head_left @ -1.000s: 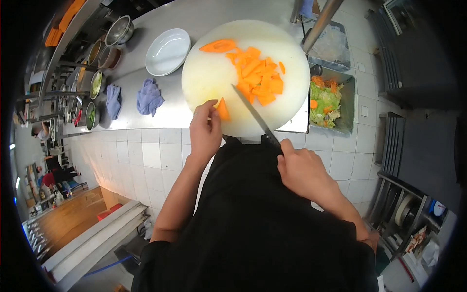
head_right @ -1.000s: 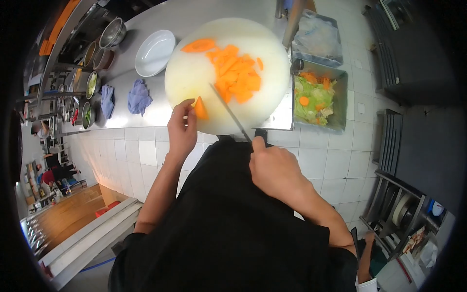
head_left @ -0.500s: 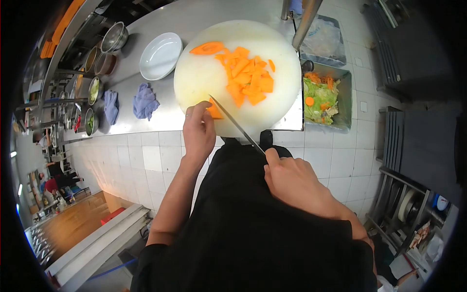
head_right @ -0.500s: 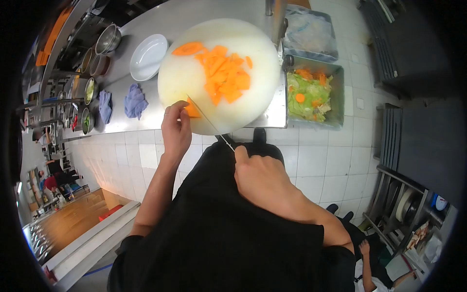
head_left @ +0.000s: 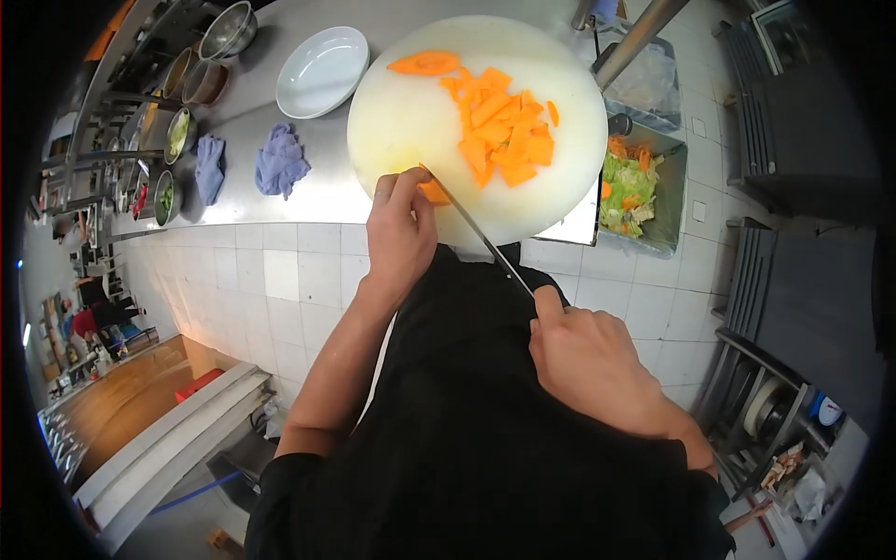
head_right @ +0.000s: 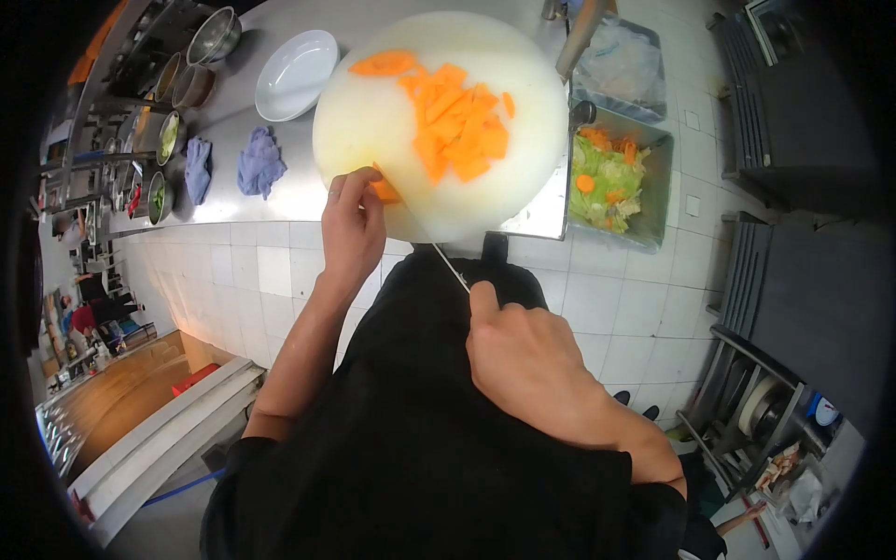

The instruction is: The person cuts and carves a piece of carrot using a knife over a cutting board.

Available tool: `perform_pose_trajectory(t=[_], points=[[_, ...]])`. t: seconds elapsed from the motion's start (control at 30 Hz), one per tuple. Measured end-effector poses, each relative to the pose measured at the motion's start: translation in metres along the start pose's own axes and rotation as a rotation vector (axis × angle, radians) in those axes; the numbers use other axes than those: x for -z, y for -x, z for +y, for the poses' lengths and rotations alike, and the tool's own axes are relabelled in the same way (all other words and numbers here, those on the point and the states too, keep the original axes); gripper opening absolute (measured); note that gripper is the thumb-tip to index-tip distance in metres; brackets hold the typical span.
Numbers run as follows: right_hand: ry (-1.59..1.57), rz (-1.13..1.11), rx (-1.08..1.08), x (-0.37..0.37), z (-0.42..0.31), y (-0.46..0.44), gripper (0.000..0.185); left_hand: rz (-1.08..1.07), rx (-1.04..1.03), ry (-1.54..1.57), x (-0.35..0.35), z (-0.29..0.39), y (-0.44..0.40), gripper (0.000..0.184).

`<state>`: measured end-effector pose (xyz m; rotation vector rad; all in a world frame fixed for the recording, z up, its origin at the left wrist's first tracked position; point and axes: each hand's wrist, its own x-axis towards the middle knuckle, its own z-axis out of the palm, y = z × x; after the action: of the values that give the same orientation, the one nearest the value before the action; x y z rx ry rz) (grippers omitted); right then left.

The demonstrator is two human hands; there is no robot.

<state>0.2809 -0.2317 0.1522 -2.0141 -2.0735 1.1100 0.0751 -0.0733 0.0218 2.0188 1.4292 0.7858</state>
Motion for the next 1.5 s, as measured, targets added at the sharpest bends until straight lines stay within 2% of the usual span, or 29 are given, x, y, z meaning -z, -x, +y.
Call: perform_pose_trajectory(t=[0.07, 0.57, 0.8, 0.87, 1.0, 1.1, 1.17, 1.3, 1.37, 1.4, 1.47, 1.5], points=[[0.000, 0.003, 0.000, 0.002, -0.002, -0.001, 0.021, 0.016, -0.057, -0.020, -0.002, -0.005, 0.000, 0.022], [-0.072, -0.160, -0.104, 0.006, -0.003, -0.023, 0.019, 0.010, -0.061, -0.019, -0.001, -0.007, -0.001, 0.023], [-0.121, -0.122, -0.077, -0.031, 0.015, -0.060, 0.021, 0.035, -0.063, 0.019, -0.002, -0.005, -0.002, 0.021], [-0.199, -0.049, -0.082, -0.032, 0.024, -0.061, 0.023, 0.023, -0.014, 0.032, 0.000, -0.002, -0.001, 0.023], [-0.245, -0.103, -0.125, -0.019, 0.043, -0.056, 0.026, 0.033, -0.008, 0.027, -0.002, -0.004, 0.000, 0.022], [-0.236, -0.018, -0.197, -0.011, 0.038, -0.047, 0.028, 0.022, -0.067, -0.006, 0.000, -0.002, -0.005, 0.019], [-0.223, 0.032, -0.243, -0.006, 0.035, -0.042, 0.027, -0.057, -0.127, -0.029, 0.000, 0.001, -0.015, 0.023], [-0.426, 0.174, -0.218, -0.013, 0.050, -0.035, 0.027, -0.146, -0.268, -0.179, 0.012, 0.002, -0.031, 0.032], [-0.498, 0.242, -0.198, -0.023, 0.065, -0.035, 0.027, -0.153, -0.523, -0.346, 0.028, 0.008, -0.038, 0.047], [-0.548, 0.221, -0.232, -0.027, 0.071, -0.034, 0.027, -0.148, -0.526, -0.348, 0.031, 0.004, -0.040, 0.047], [-0.596, 0.200, -0.258, -0.030, 0.074, -0.030, 0.027, -0.337, -0.469, -0.199, 0.029, -0.010, -0.040, 0.051], [-0.629, 0.192, -0.277, -0.031, 0.072, -0.028, 0.027, -0.331, -0.469, -0.202, 0.024, -0.017, -0.037, 0.051]])
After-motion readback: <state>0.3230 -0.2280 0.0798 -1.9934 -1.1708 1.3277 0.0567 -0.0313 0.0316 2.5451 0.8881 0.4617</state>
